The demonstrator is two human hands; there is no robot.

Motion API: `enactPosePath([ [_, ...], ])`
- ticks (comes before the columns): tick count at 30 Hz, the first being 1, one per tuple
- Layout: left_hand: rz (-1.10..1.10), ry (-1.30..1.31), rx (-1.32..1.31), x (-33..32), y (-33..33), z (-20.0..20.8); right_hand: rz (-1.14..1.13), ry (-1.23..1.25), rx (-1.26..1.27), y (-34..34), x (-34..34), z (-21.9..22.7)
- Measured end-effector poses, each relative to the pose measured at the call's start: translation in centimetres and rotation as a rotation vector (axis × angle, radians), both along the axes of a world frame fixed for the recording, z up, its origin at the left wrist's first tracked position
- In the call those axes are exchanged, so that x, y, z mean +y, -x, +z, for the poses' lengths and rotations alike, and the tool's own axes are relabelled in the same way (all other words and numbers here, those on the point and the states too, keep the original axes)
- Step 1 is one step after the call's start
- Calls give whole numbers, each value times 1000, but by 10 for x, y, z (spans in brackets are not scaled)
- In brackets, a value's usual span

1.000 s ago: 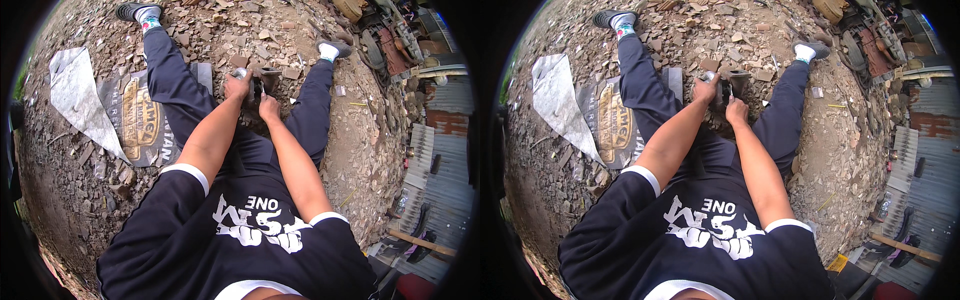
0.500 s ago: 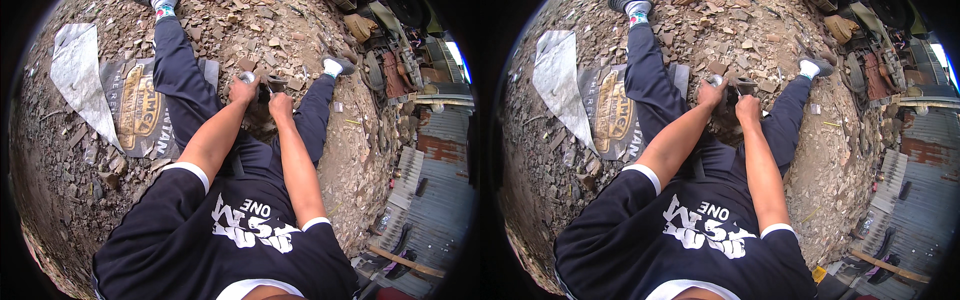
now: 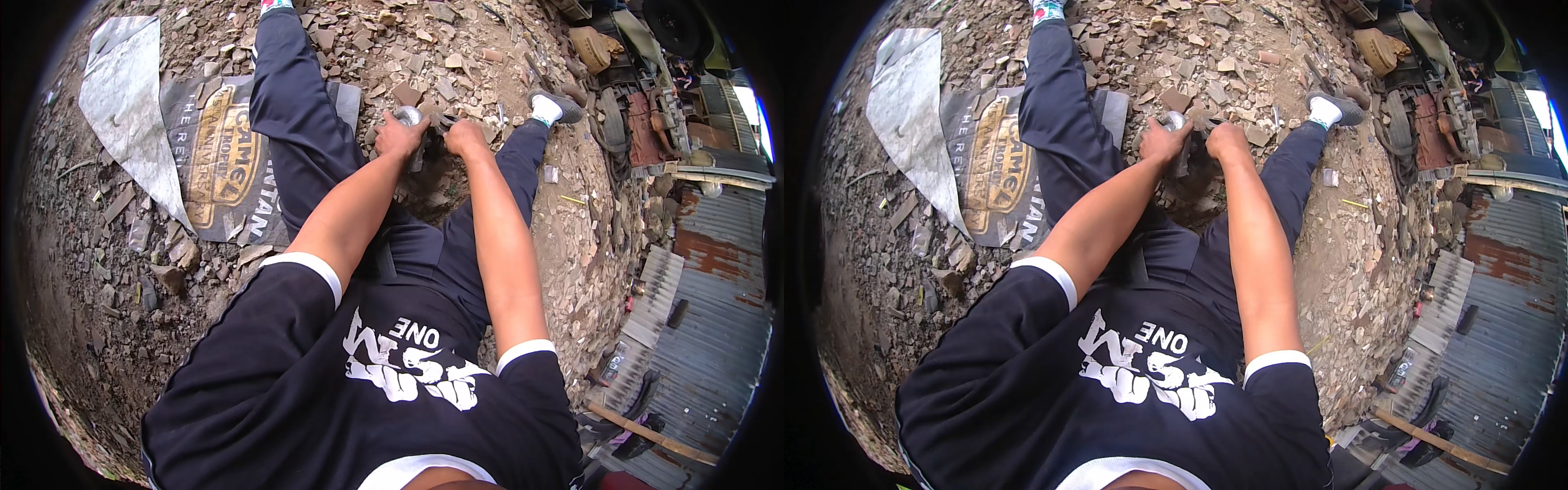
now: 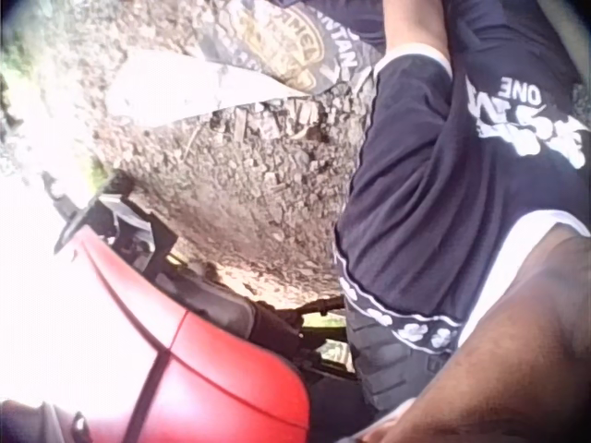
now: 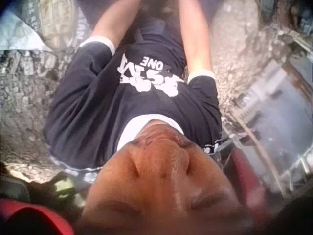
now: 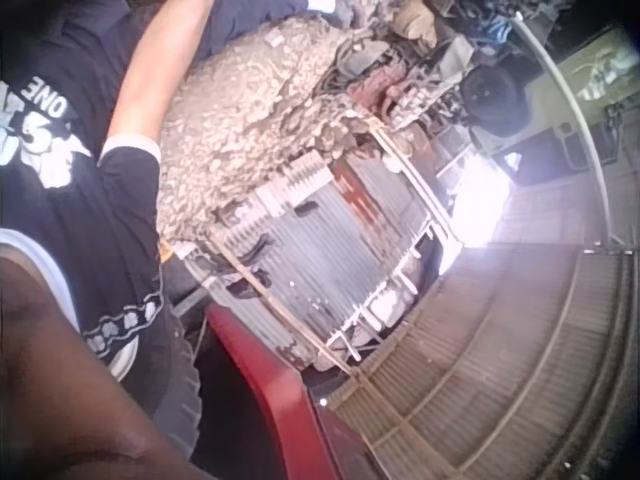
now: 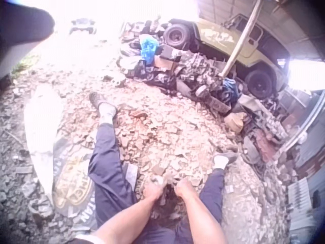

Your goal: The person sits on the ground and uses a wrench to loosen and remove bolts from a metal exhaust manifold. They then pick up a second manifold piece and attempt to fit it onto the first, adjusting the position and checking alignment.

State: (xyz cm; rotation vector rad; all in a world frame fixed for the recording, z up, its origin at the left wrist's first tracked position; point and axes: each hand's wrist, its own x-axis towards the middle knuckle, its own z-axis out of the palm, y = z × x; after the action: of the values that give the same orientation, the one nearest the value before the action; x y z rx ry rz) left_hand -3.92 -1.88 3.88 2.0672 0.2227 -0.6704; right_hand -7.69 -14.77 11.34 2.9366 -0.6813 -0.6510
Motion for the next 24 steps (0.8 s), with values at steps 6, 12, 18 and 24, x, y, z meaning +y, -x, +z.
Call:
enactPosePath([
  [6,19,49,11,1,5,5,-156,-2,-207,36,9,-23],
  [12,-33,55,56,-4,-4,5,-54,46,-273,48,13,-52],
  [18,-13,59,98,0,-14,0,-258,-200,-609,65,25,-74],
  [24,-30,72,53,-4,-13,2,-278,-329,-716,75,12,-98],
])
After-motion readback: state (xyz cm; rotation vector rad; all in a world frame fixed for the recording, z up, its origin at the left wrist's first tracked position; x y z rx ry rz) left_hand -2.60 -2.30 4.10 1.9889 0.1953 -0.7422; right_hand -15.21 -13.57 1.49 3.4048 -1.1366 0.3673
